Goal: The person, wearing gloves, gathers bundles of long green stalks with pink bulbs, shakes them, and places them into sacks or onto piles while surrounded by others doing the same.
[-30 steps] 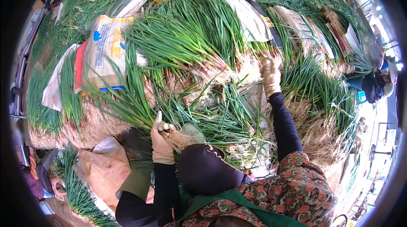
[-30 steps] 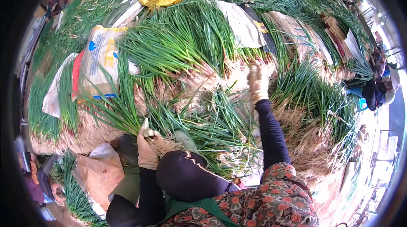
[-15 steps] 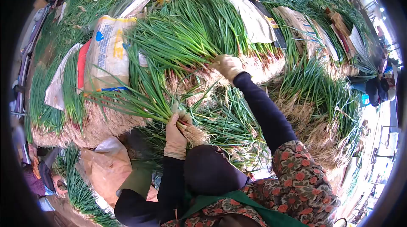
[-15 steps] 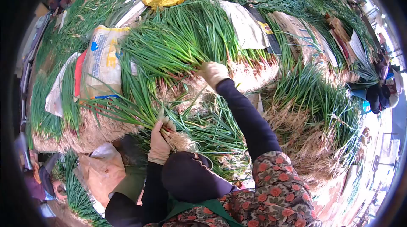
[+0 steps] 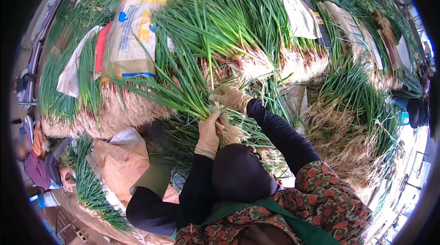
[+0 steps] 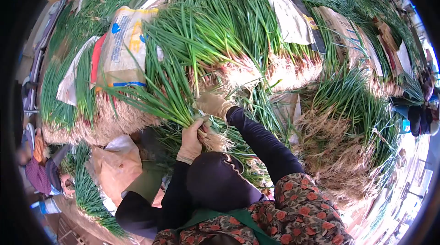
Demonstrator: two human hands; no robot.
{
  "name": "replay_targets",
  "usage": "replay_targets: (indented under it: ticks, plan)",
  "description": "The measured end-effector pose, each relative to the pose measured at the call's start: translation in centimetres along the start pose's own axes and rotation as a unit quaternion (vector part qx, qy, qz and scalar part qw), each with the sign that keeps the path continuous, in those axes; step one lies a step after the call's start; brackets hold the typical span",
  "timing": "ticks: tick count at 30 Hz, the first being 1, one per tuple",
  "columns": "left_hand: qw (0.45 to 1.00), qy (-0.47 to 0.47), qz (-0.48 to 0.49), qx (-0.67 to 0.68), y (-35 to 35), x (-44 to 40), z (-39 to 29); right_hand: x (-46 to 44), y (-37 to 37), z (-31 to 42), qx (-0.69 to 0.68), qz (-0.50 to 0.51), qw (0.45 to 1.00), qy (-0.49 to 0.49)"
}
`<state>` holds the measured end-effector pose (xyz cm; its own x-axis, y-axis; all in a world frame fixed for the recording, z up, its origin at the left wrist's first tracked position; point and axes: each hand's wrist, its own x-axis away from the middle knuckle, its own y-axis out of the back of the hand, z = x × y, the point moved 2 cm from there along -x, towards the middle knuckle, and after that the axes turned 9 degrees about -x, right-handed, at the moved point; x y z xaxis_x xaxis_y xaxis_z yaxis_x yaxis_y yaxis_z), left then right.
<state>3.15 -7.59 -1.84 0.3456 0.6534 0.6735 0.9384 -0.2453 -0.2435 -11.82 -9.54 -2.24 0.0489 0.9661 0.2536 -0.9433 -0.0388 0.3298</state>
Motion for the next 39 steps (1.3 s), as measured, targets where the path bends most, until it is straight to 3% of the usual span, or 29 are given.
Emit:
replay_targets:
  ticks: [2, 3, 6, 7, 8, 10, 11, 12, 14, 15, 16, 17, 20, 21, 22, 23, 24, 26, 27, 28, 30, 31, 32, 33, 34, 35, 36, 38, 39]
  plan:
    - [1.0, -0.006, -0.02, -0.013, 0.5, 0.2, 0.0, -0.5, -1.9, -0.6, 0.064, 0.024, 0.998, -0.003]
    - [1.0, 0.0, -0.022, -0.02, 1.2, -0.1, 0.4, -0.2, -2.7, -0.7, 0.134, -0.048, 0.988, 0.062]
    - [0.996, -0.031, -0.066, 0.044, 1.4, 0.1, 0.4, 0.1, -2.8, -0.9, 0.208, -0.134, 0.969, 0.015]
    - [0.997, -0.028, -0.062, 0.044, 1.4, 1.0, -0.5, -0.8, -1.8, -3.9, 0.25, -0.143, 0.957, -0.048]
    - [0.996, -0.035, -0.055, 0.061, 1.6, 1.4, -0.8, -0.3, -0.4, -6.3, 0.06, -0.177, 0.981, -0.051]
    - [0.993, -0.054, -0.046, 0.098, 2.3, 2.0, -1.1, -0.2, -0.9, -7.4, -0.136, 0.007, 0.978, -0.159]
    - [0.993, -0.075, 0.02, 0.085, 2.9, 1.4, -0.6, 0.6, -1.7, -7.4, -0.233, 0.097, 0.943, -0.216]
    - [0.993, -0.044, 0.034, 0.101, 3.1, 1.3, -0.1, 1.1, -2.1, -7.0, -0.336, 0.177, 0.901, -0.211]
    - [0.988, 0.009, 0.066, 0.138, 2.6, 1.0, 0.0, 1.1, -2.3, -1.0, -0.121, 0.13, 0.977, -0.121]
    - [0.981, 0.009, 0.127, 0.148, 3.2, 0.4, 0.8, 0.1, -3.9, -0.7, -0.426, 0.091, 0.887, -0.155]
    - [0.974, 0.016, 0.127, 0.189, 3.1, 0.8, 0.4, -0.9, -5.5, -1.0, -0.688, 0.043, 0.703, -0.172]
    - [0.965, 0.022, 0.127, 0.228, 2.8, 1.6, -0.7, -2.0, -6.3, -1.6, -0.715, 0.069, 0.673, -0.176]
    - [0.923, 0.033, 0.179, 0.339, 4.3, 0.9, -0.5, -1.6, -7.1, -0.3, -0.741, 0.075, 0.653, -0.141]
    - [0.916, 0.038, 0.179, 0.358, 4.3, 1.1, -0.9, -1.3, -7.9, 0.2, -0.72, 0.026, 0.655, -0.228]
    - [0.907, 0.045, 0.179, 0.379, 4.2, 1.2, -1.0, -0.9, -8.2, -0.3, -0.653, 0.062, 0.726, -0.206]
    - [0.909, 0.045, 0.185, 0.37, 4.3, 1.1, -0.7, -0.6, -9.2, -2.0, -0.503, 0.084, 0.852, -0.117]
    - [0.904, 0.041, 0.21, 0.371, 4.1, 0.9, -0.6, -0.4, -10.5, -4.6, -0.33, 0.103, 0.938, -0.025]
    - [0.89, 0.025, 0.261, 0.372, 3.5, 0.7, -1.3, 0.3, -12.0, -9.2, -0.06, 0.219, 0.965, -0.128]
    - [0.879, -0.01, 0.341, 0.332, 3.3, 1.0, -2.5, 0.8, -11.5, -9.6, 0.065, 0.28, 0.947, -0.146]
    - [0.885, -0.016, 0.316, 0.341, 3.2, 1.1, -3.8, 1.5, -9.5, -7.9, 0.16, 0.33, 0.922, -0.123]
    - [0.897, -0.026, 0.255, 0.36, 3.5, 1.3, -5.1, -0.8, -6.5, -6.2, 0.244, 0.266, 0.92, -0.156]
    - [0.919, -0.082, 0.167, 0.348, 4.1, 0.4, -5.2, -1.8, -4.0, -3.9, 0.19, 0.102, 0.967, -0.137]
    - [0.929, -0.072, 0.162, 0.325, 4.5, -0.1, -4.7, -2.7, -1.4, -1.6, 0.122, -0.059, 0.987, -0.089]
    - [0.938, -0.064, 0.161, 0.3, 4.7, -0.9, -4.3, -5.2, -0.8, -3.3, -0.09, -0.194, 0.969, -0.127]
    - [0.946, -0.058, 0.162, 0.274, 4.5, -1.6, -4.3, -6.5, -0.1, -1.8, -0.208, -0.19, 0.951, -0.126]
    - [0.981, -0.04, 0.033, 0.188, 3.4, -0.6, -5.1, -8.0, -0.4, -1.9, -0.319, -0.166, 0.922, -0.142]
    - [0.992, -0.033, 0.015, 0.117, 3.4, -0.6, -5.1, -9.1, -0.8, -2.2, -0.329, -0.162, 0.914, -0.176]
    - [0.999, -0.023, -0.022, -0.023, 4.0, -0.7, -5.0, -10.7, -1.7, -3.0, -0.191, -0.15, 0.97, -0.004]
    - [0.998, -0.033, -0.057, -0.015, 4.3, -1.7, -3.9, -9.6, -2.1, -2.8, -0.05, -0.112, 0.988, 0.088]
